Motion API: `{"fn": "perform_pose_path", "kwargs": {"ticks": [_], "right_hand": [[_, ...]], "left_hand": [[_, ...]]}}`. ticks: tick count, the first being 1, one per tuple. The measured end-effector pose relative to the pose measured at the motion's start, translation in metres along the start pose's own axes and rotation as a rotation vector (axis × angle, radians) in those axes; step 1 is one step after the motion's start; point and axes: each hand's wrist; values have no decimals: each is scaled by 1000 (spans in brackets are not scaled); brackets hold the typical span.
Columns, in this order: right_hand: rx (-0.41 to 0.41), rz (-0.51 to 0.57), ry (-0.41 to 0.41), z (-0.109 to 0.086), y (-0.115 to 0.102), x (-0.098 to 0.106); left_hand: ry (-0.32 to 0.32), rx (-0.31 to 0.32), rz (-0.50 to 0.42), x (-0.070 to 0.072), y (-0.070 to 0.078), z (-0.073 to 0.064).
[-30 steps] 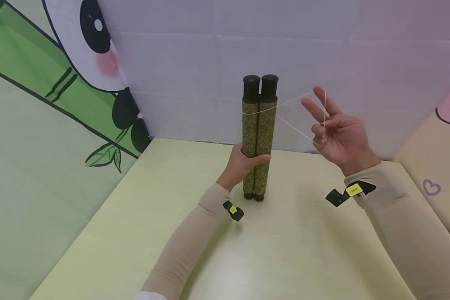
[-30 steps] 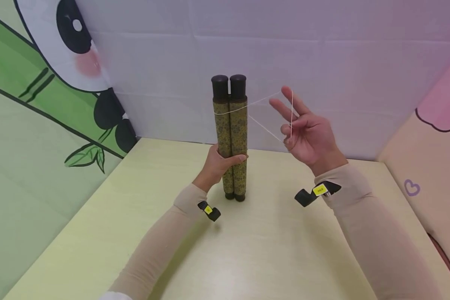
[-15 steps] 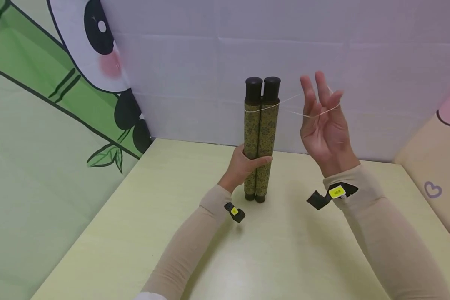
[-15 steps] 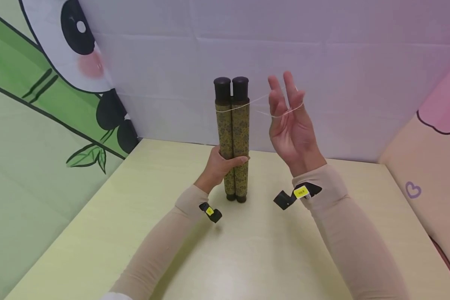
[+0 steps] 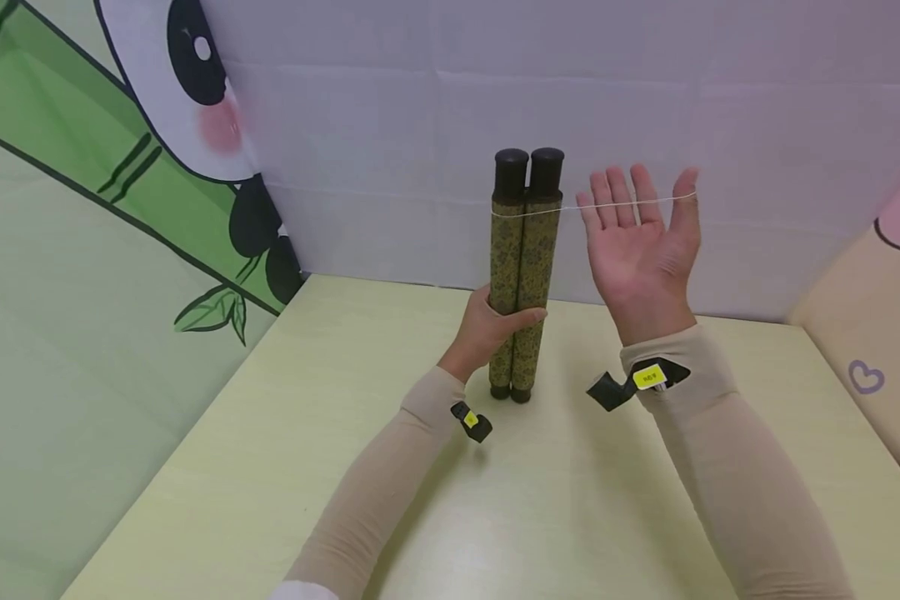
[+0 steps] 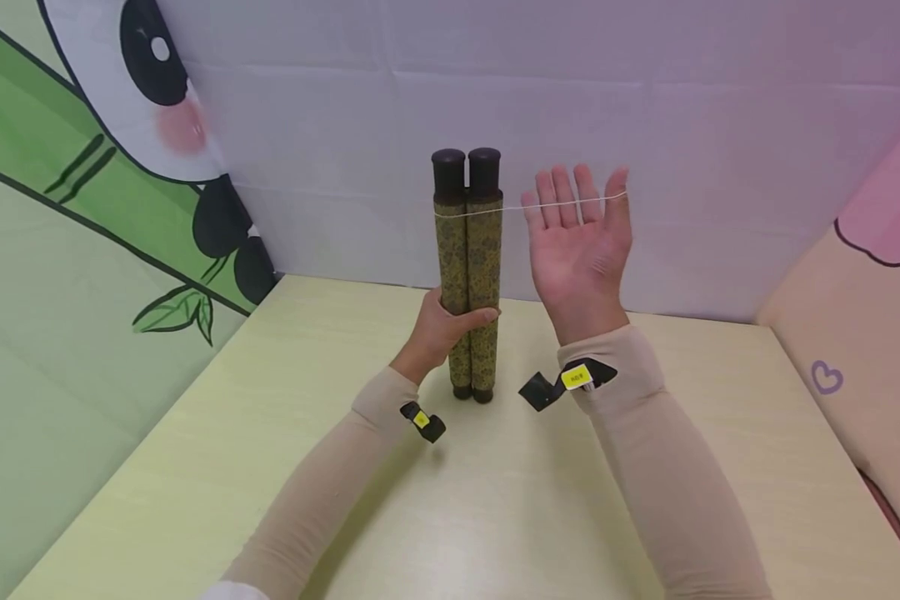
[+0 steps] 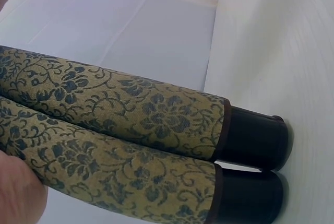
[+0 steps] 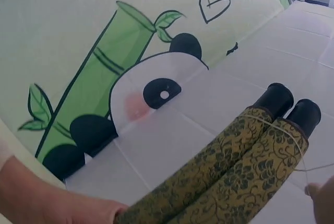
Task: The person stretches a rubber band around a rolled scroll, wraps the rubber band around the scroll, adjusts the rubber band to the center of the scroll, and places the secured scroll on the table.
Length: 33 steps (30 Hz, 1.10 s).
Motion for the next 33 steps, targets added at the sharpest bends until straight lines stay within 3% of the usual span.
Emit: {"fn": "perform_pose_path", "kwargs": {"ticks": [5, 12, 16, 19, 27, 33], "right_hand": [[39, -259, -74, 2, 1, 0], [188, -852, -223, 7, 0, 4], [279, -1132, -290, 6, -1, 2], [294, -1315, -299, 3, -3, -4], [269, -1802, -233, 1, -1, -26], [306, -2082, -227, 3, 1, -36]], "left_hand": [[4, -25, -7, -1, 4, 2], [3, -24, 15, -1, 2, 3], [2, -9, 21, -2, 2, 3], [2, -3, 23, -3, 1, 3], [16, -1, 31, -4, 3, 1], [18, -10, 30, -4, 2, 1]]}}
Point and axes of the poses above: each hand's wrist, its own z-axis towards the middle knuckle, its own x-axis out of the back of the hand, y = z × x, and after that the axes turned 13 degrees about -x, right-handed
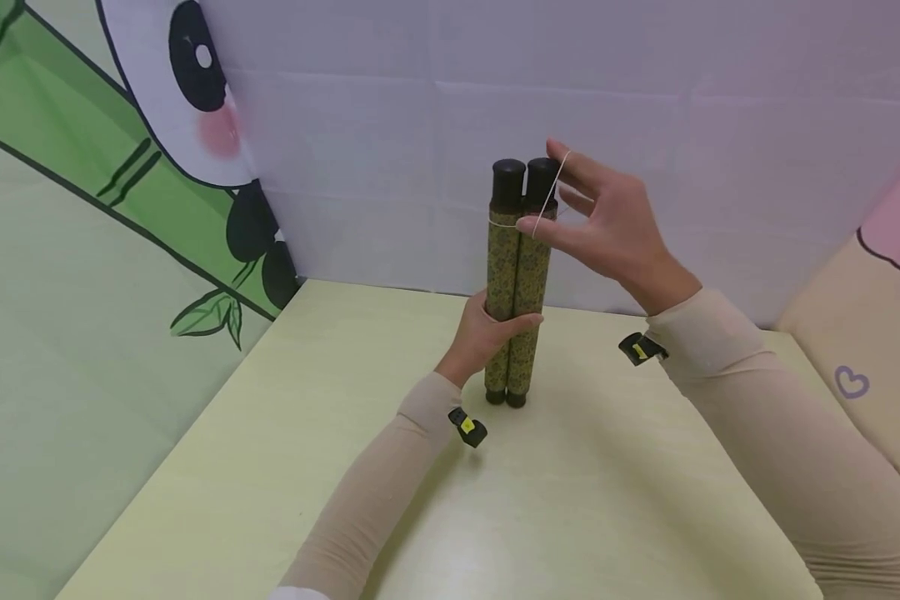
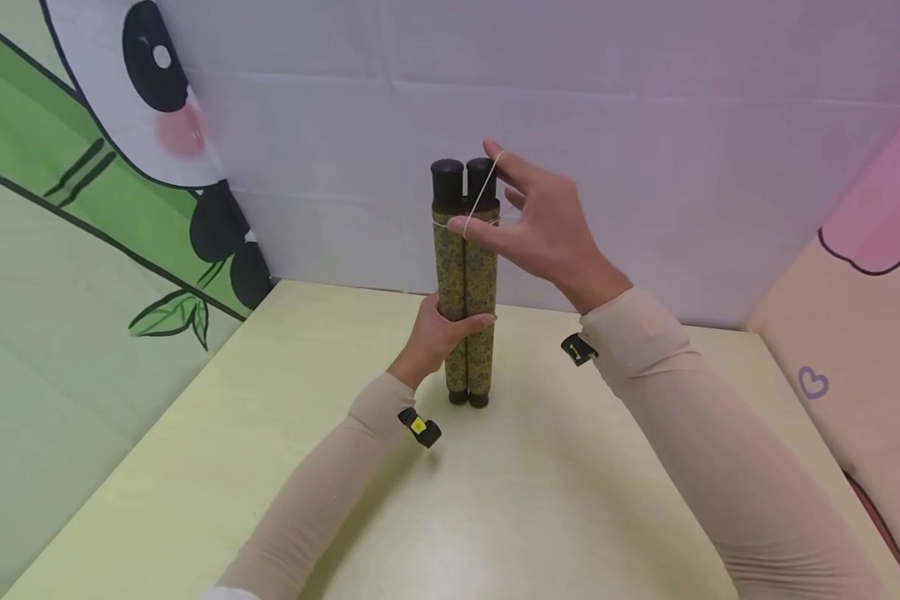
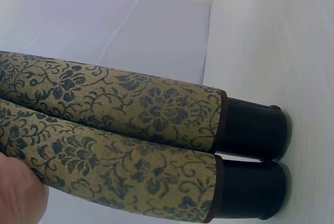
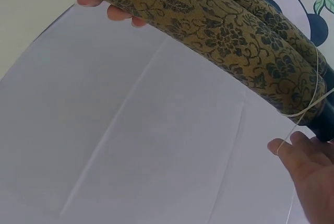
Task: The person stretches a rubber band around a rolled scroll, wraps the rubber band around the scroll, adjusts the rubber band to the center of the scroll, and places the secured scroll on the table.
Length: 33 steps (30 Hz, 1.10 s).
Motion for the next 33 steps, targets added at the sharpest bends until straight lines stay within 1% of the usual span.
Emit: {"fn": "perform_pose_path", "kwargs": {"ticks": [2, 8, 12, 16, 21, 26, 29, 33], "right_hand": [[0, -84, -3, 2, -3, 1], [36, -361, -21, 10, -12, 2], [55, -489, -70, 15, -21, 3], [73, -594, -130, 21, -28, 3], [55, -697, -197, 28, -35, 3], [39, -763, -226, 35, -40, 2], [58, -778, -230, 39, -44, 2], [87, -824, -257, 41, -49, 0]], "left_hand": [[-4, 0, -3, 0, 1, 0], [-9, 4, -22, 0, 0, -1], [-16, -3, -30, -1, -1, 0], [-22, -12, -33, 0, -1, 0], [-16, -7, -20, 0, -2, 1], [-3, 3, -1, -1, -3, 4], [-3, -4, -3, -2, -3, 5], [-7, -18, -12, -3, -3, 7]]}}
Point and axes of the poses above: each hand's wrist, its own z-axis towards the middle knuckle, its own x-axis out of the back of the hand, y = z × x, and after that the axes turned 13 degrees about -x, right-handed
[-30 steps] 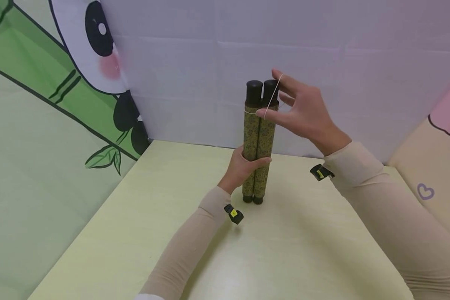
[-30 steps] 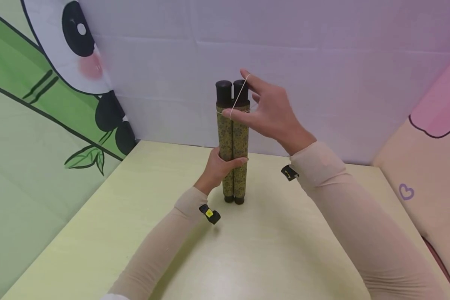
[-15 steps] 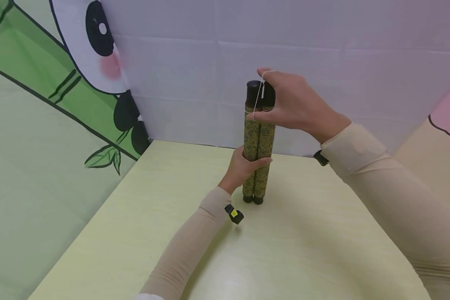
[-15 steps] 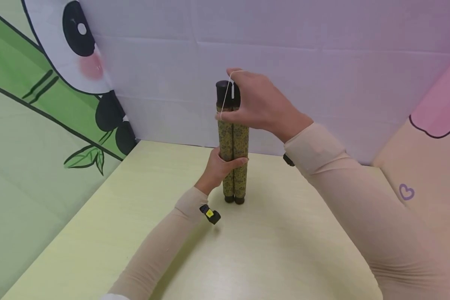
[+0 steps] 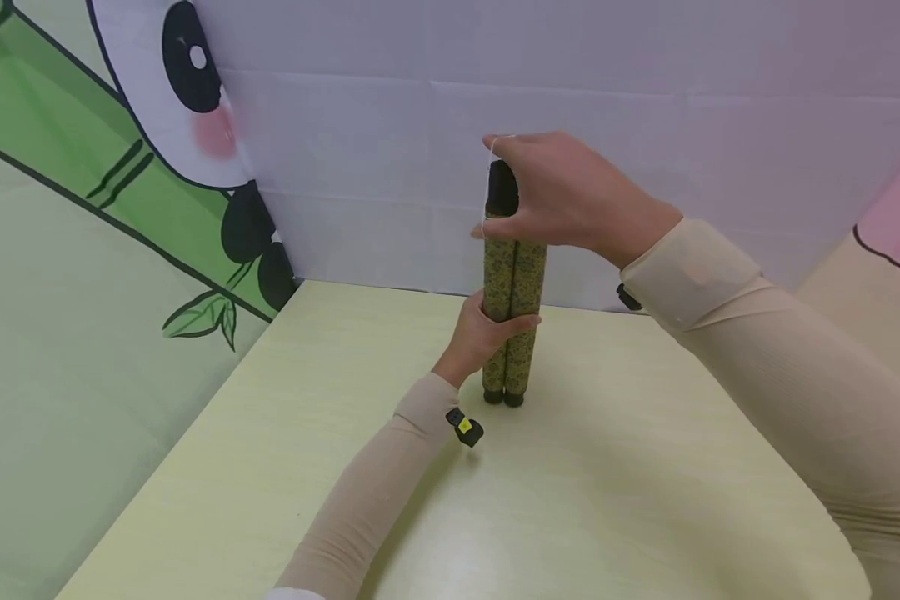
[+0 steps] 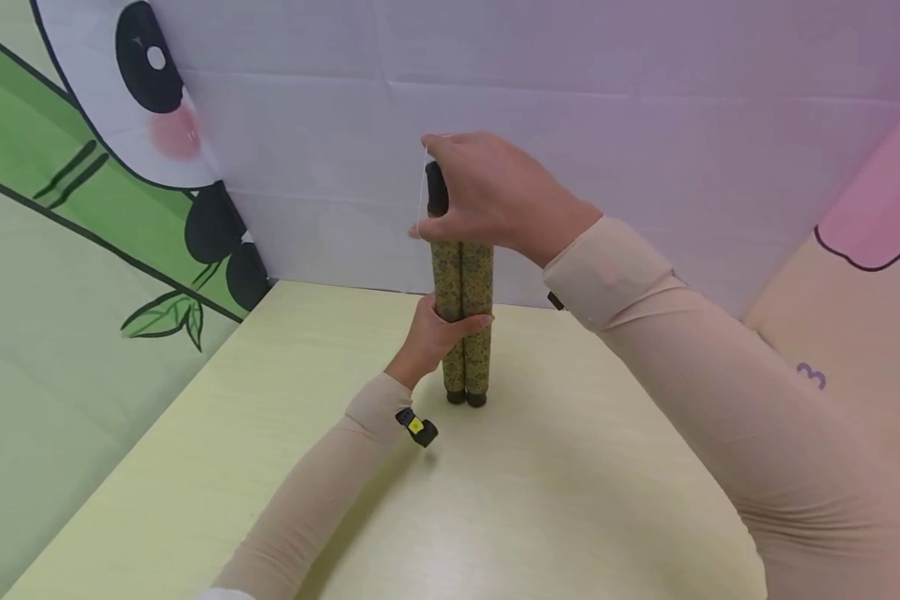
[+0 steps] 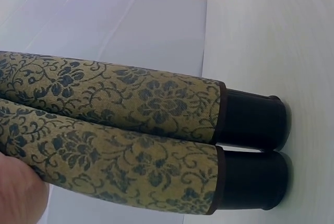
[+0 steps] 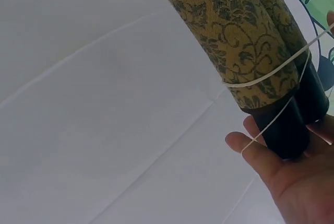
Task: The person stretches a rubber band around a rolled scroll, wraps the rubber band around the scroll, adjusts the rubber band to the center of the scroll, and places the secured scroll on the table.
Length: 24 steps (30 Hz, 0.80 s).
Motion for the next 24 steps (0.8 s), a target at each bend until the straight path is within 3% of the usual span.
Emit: {"fn": "perform_pose_path", "kwargs": {"ticks": [8, 24], "right_hand": [[-25, -126, -102, 10, -7, 5], [-59, -246, -317, 32, -15, 23]], "left_hand": [[8, 29, 9, 1, 1, 1], [-16, 22, -16, 2, 1, 1]]}}
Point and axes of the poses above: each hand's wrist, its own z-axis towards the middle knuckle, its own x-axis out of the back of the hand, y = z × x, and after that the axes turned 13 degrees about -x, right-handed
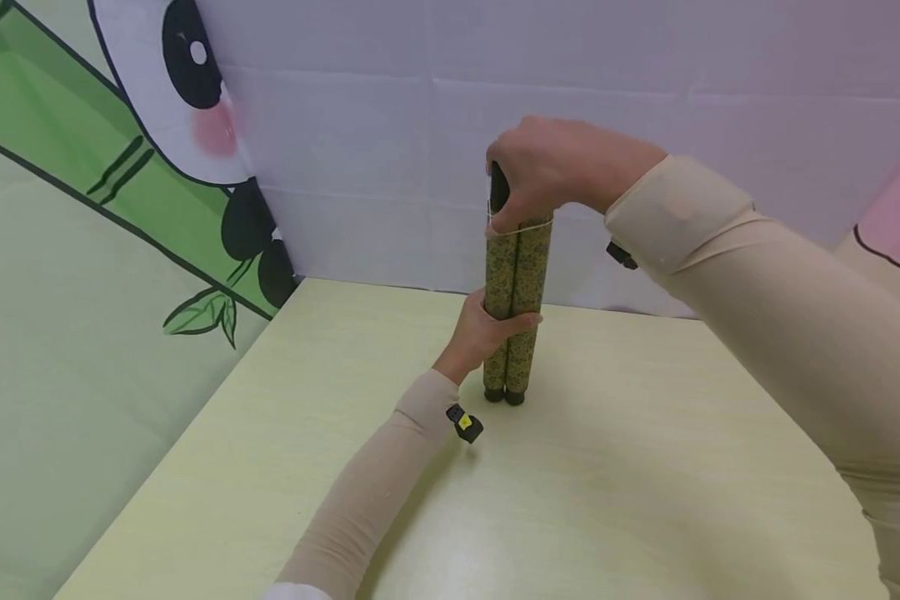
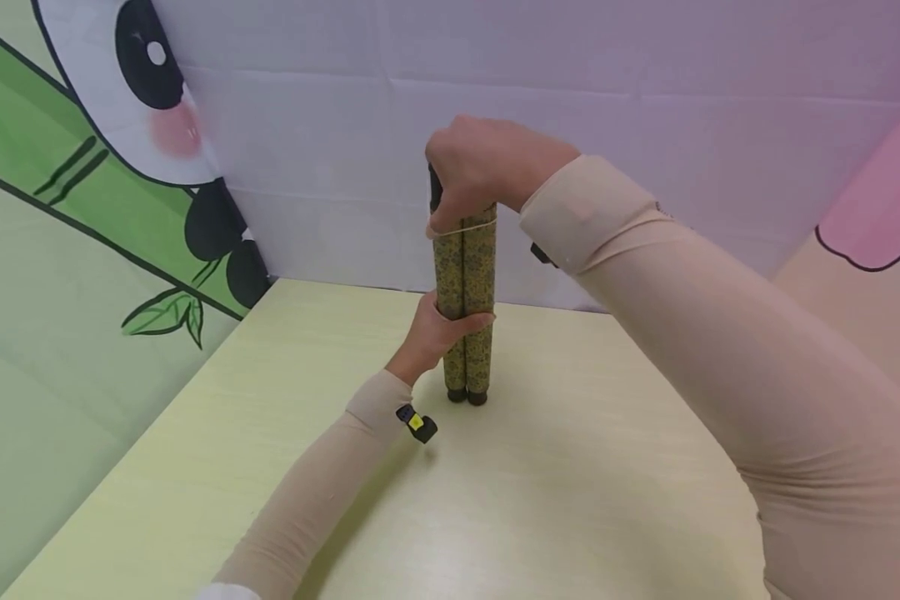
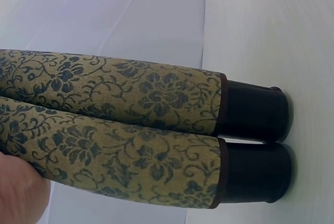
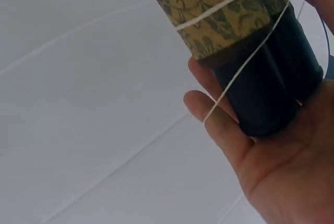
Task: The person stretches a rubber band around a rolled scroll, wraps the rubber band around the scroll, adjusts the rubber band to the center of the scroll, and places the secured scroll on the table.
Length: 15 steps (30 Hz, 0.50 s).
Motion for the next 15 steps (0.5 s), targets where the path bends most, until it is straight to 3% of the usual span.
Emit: {"fn": "perform_pose_path", "kwargs": {"ticks": [8, 15], "right_hand": [[16, -72, -128, 11, -6, 15], [7, -146, -174, 12, -14, 21]], "left_hand": [[6, 11, 2, 1, 0, 0], [14, 25, -1, 0, 2, -1]]}}
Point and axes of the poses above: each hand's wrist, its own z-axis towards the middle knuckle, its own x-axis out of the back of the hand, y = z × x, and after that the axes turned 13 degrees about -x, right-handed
